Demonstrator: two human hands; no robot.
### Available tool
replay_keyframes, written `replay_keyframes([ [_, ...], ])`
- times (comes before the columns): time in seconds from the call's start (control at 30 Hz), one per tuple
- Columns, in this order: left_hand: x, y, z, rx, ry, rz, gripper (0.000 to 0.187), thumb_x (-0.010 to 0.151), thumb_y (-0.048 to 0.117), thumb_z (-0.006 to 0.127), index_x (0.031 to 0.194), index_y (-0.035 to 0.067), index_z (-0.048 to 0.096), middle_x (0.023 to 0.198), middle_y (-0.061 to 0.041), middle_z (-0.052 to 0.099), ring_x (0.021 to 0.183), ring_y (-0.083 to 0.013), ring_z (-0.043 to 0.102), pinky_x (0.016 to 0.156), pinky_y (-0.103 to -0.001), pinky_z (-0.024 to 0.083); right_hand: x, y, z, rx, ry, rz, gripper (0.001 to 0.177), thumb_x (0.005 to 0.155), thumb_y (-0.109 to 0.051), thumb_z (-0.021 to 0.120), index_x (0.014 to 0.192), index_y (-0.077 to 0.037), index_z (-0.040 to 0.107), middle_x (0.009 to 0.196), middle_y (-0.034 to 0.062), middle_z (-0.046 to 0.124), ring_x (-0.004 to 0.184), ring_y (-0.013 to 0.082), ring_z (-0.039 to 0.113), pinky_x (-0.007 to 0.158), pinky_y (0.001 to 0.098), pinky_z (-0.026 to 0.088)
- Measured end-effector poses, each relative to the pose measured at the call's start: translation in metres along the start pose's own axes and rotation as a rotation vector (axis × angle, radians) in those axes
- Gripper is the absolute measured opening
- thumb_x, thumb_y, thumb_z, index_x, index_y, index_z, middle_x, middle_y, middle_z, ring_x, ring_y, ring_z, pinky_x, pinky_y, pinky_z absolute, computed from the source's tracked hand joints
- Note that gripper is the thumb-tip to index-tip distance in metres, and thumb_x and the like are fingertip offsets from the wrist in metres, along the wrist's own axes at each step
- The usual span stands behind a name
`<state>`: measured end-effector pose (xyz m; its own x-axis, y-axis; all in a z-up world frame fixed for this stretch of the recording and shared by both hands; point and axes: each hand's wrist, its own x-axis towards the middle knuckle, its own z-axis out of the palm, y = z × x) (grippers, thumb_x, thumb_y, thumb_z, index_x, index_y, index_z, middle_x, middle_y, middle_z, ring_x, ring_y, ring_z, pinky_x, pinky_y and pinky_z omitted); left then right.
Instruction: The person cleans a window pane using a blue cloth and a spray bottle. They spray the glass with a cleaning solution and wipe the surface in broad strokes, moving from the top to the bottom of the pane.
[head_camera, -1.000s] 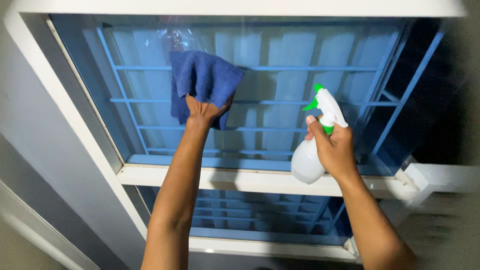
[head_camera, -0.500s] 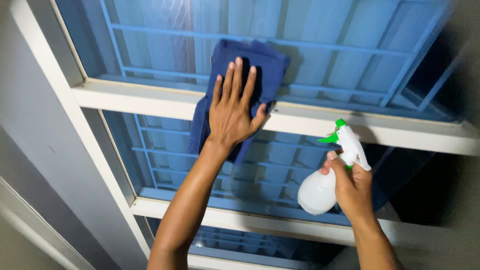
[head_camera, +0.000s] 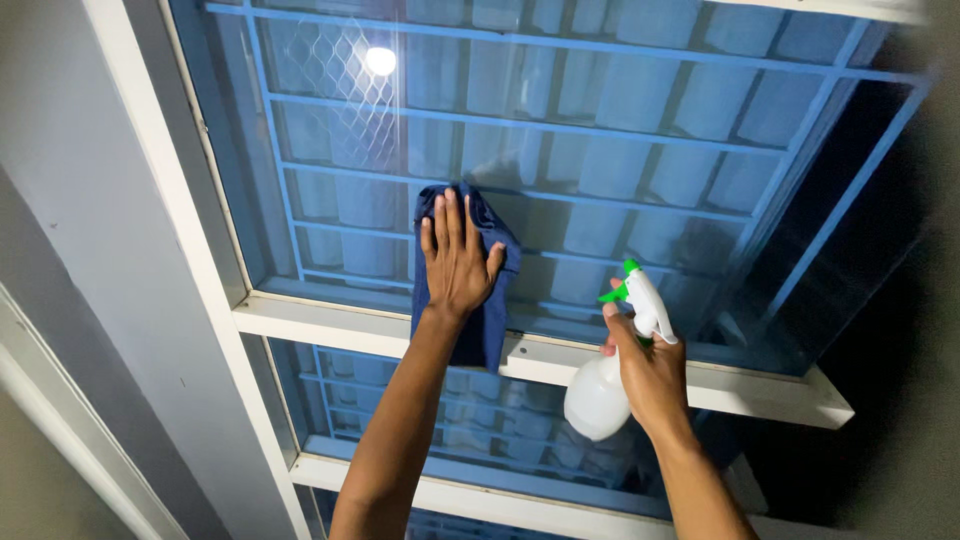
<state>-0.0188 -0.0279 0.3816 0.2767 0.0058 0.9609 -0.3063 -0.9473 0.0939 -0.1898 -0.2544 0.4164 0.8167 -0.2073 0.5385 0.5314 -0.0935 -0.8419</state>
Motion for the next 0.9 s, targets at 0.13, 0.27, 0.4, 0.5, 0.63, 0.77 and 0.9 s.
replay_keyframes([
  [0.13,0.007,0.01,0.013,0.002,0.013,-0.178,0.071,0.104,0.047,0.057,0.156,0.002,0.041,0.159,-0.025,0.037,0.146,-0.0436,0.027,0.115,-0.057,0.023,0.009,-0.029,-0.007,-0.031,0.045,-0.005,0.034,0.097,-0.02,0.068,0.128,-0.007,0.066,0.073,-0.0016,0.055,0.063,0.0055,0.052,0.061,0.0259,0.05],
  [0.27,-0.02,0.018,0.022,-0.235,0.122,-0.14,0.058,0.111,0.039,0.054,0.147,-0.006,0.044,0.162,-0.034,0.034,0.152,-0.0536,0.029,0.127,-0.061,0.022,0.01,-0.049,-0.021,-0.024,0.095,-0.022,0.031,0.099,-0.02,0.067,0.126,-0.005,0.065,0.076,-0.0035,0.057,0.063,0.0049,0.052,0.06,0.0257,0.05],
  [0.4,-0.053,0.023,0.009,-0.196,-0.058,-0.05,0.052,0.099,0.044,0.06,0.125,-0.001,0.065,0.146,-0.036,0.045,0.143,-0.0599,0.033,0.124,-0.066,0.017,0.009,-0.058,-0.042,-0.024,0.09,0.011,0.026,0.101,-0.019,0.067,0.118,0.001,0.068,0.074,-0.0012,0.057,0.062,0.0065,0.049,0.057,0.0278,0.046],
  [0.5,-0.063,0.034,0.001,-0.178,-0.085,-0.128,0.055,0.098,0.048,0.059,0.121,-0.001,0.069,0.138,-0.033,0.053,0.138,-0.059,0.034,0.121,-0.068,0.013,0.007,-0.06,-0.051,0.019,0.039,-0.017,0.024,0.101,-0.019,0.066,0.117,-0.001,0.066,0.07,-0.0009,0.054,0.061,0.0059,0.049,0.058,0.0262,0.047],
  [0.63,-0.069,0.054,0.002,-0.178,-0.072,-0.218,0.054,0.098,0.048,0.058,0.123,0.001,0.068,0.136,-0.03,0.055,0.139,-0.0582,0.033,0.122,-0.07,0.01,0.007,-0.06,-0.06,-0.021,-0.012,-0.028,0.027,0.102,-0.021,0.066,0.122,-0.004,0.067,0.07,-0.0009,0.053,0.062,0.0056,0.05,0.059,0.0265,0.047],
  [0.77,-0.078,0.061,0.004,-0.18,-0.044,-0.192,0.058,0.099,0.048,0.058,0.128,-0.001,0.064,0.138,-0.032,0.054,0.139,-0.0579,0.033,0.122,-0.069,0.01,0.011,-0.058,-0.062,-0.084,-0.049,-0.019,0.027,0.104,-0.024,0.064,0.113,0.001,0.068,0.069,-0.0008,0.055,0.062,0.0064,0.052,0.059,0.0277,0.048],
  [0.9,-0.074,0.06,0.004,-0.162,-0.04,-0.173,0.059,0.099,0.048,0.058,0.13,-0.002,0.063,0.141,-0.035,0.052,0.141,-0.0595,0.032,0.122,-0.068,0.011,0.008,-0.06,-0.063,-0.045,-0.144,-0.084,0.033,0.102,-0.025,0.064,0.128,-0.005,0.066,0.07,-0.0037,0.054,0.063,0.0042,0.05,0.061,0.0256,0.048],
])
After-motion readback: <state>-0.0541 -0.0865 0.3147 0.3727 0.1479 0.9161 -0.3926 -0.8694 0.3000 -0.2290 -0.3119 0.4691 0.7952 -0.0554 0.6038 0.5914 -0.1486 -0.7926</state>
